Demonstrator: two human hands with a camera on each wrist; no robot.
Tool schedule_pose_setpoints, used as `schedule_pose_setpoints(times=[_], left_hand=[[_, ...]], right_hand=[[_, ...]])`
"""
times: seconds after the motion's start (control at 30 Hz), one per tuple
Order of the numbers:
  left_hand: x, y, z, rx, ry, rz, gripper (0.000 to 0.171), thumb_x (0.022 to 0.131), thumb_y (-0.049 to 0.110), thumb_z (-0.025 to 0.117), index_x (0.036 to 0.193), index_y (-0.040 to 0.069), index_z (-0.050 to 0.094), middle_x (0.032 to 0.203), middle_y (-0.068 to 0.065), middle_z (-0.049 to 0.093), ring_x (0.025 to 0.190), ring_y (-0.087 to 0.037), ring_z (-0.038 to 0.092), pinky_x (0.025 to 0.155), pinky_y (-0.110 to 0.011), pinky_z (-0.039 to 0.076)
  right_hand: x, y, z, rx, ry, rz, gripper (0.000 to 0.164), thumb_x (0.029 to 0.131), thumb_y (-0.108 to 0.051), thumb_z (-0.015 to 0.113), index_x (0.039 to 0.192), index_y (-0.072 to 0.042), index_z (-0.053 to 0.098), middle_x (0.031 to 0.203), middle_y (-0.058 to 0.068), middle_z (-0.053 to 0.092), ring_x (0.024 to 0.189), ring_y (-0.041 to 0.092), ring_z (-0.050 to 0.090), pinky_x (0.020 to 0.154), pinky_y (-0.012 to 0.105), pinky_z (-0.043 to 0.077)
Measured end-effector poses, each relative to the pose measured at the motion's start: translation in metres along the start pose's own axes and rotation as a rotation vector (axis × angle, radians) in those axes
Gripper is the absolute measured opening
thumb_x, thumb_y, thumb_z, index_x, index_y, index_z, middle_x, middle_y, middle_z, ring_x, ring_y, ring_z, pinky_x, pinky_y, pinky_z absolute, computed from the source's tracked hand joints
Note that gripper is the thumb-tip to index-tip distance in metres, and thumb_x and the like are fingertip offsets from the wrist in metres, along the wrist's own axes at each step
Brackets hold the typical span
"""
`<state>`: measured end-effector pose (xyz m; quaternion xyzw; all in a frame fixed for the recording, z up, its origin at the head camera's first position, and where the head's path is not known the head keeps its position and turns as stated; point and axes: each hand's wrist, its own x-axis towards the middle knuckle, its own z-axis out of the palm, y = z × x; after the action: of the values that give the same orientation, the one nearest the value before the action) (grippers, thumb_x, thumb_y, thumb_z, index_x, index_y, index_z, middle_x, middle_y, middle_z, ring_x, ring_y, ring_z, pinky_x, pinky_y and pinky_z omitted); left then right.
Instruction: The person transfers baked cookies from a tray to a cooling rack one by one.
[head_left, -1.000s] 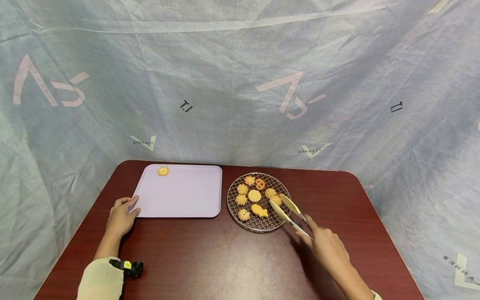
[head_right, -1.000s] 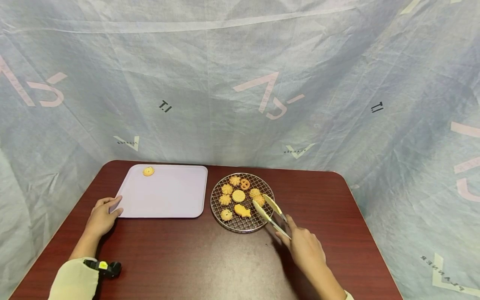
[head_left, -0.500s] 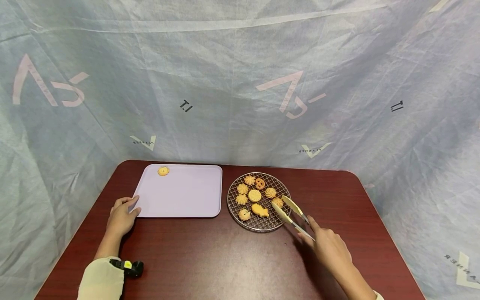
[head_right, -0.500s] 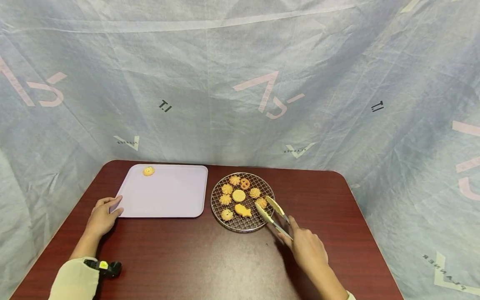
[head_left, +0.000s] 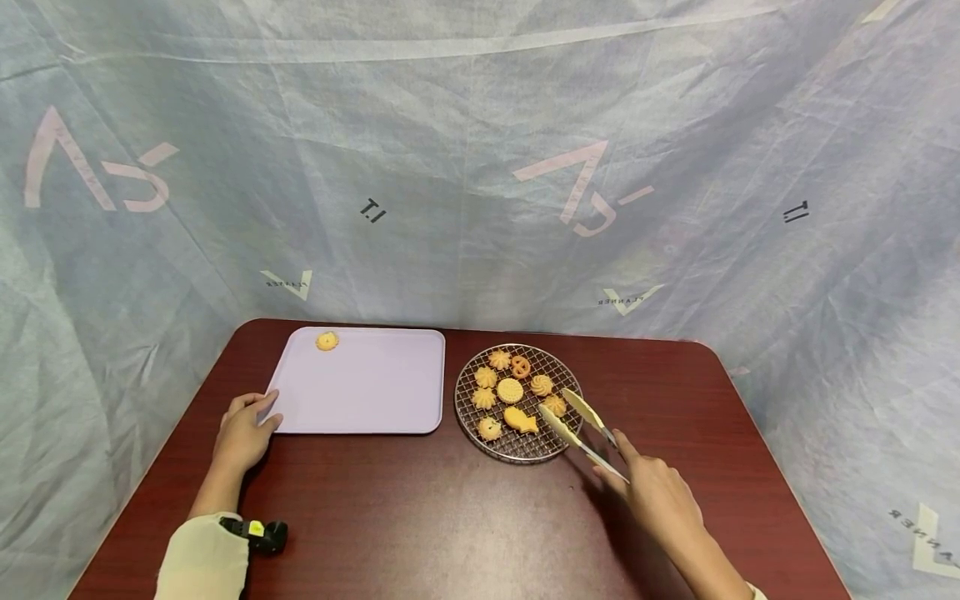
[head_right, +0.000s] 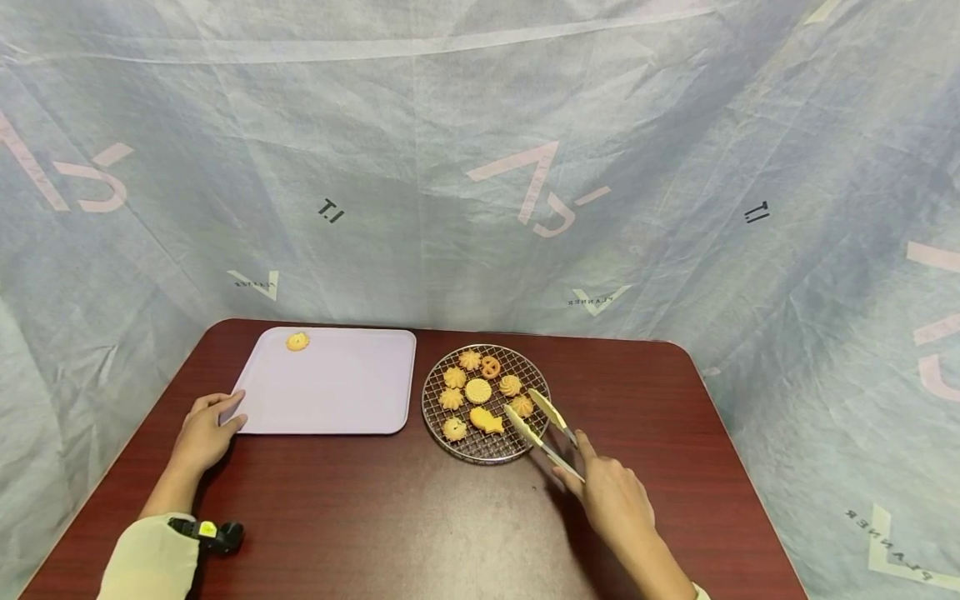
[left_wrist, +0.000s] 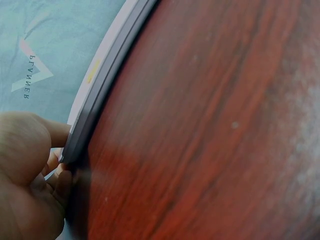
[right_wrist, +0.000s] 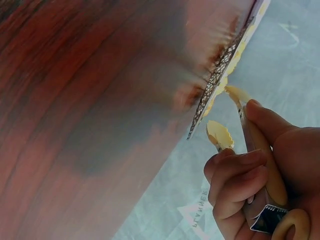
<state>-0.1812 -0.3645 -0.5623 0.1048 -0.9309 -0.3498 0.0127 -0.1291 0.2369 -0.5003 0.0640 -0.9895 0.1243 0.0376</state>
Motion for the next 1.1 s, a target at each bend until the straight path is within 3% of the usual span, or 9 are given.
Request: schedule_pose_setpoints(times=[0.23,0.67,0.87,1.1], left_hand=[[0.000,0.001,-0.001,-0.003,-0.002,-0.003,0.055,0.105,0.013,0.055,0.155,-0.002,0.039,0.153,-0.035,0.027,0.138,-0.060,0.024,0.104,-0.072,0.029],[-0.001,-0.001,0.000,0.005,0.004,-0.003,0.055,0.105,0.012,0.056,0.155,-0.002,0.039,0.152,-0.035,0.028,0.137,-0.060,0.025,0.105,-0.072,0.029],[0.000,-0.002,0.000,0.005,0.009,-0.001,0.054,0.105,0.013,0.055,0.155,-0.002,0.039,0.152,-0.035,0.028,0.137,-0.060,0.025,0.104,-0.072,0.029],[0.000,-0.001,0.000,0.003,0.011,0.010,0.054,0.104,0.012,0.055,0.154,-0.003,0.040,0.151,-0.036,0.028,0.136,-0.061,0.026,0.104,-0.073,0.029]], right_hand=[[0.003,-0.005,0.004,0.017,-0.023,-0.001,0.068,0.095,-0.046,0.072,0.149,-0.008,0.053,0.099,0.031,0.072,0.068,0.043,0.069,0.055,0.055,0.053],[0.015,-0.022,0.014,0.037,0.024,-0.062,0.069,0.093,-0.047,0.075,0.147,-0.008,0.055,0.095,0.027,0.073,0.073,0.045,0.070,0.057,0.056,0.054],[0.022,-0.034,0.018,0.061,-0.002,-0.064,0.073,0.092,-0.051,0.074,0.150,-0.010,0.054,0.099,0.028,0.073,0.076,0.045,0.071,0.061,0.056,0.055],[0.032,-0.053,0.024,0.093,-0.002,-0.106,0.071,0.091,-0.047,0.076,0.149,-0.012,0.054,0.074,0.005,0.071,0.064,0.033,0.069,0.057,0.049,0.055]])
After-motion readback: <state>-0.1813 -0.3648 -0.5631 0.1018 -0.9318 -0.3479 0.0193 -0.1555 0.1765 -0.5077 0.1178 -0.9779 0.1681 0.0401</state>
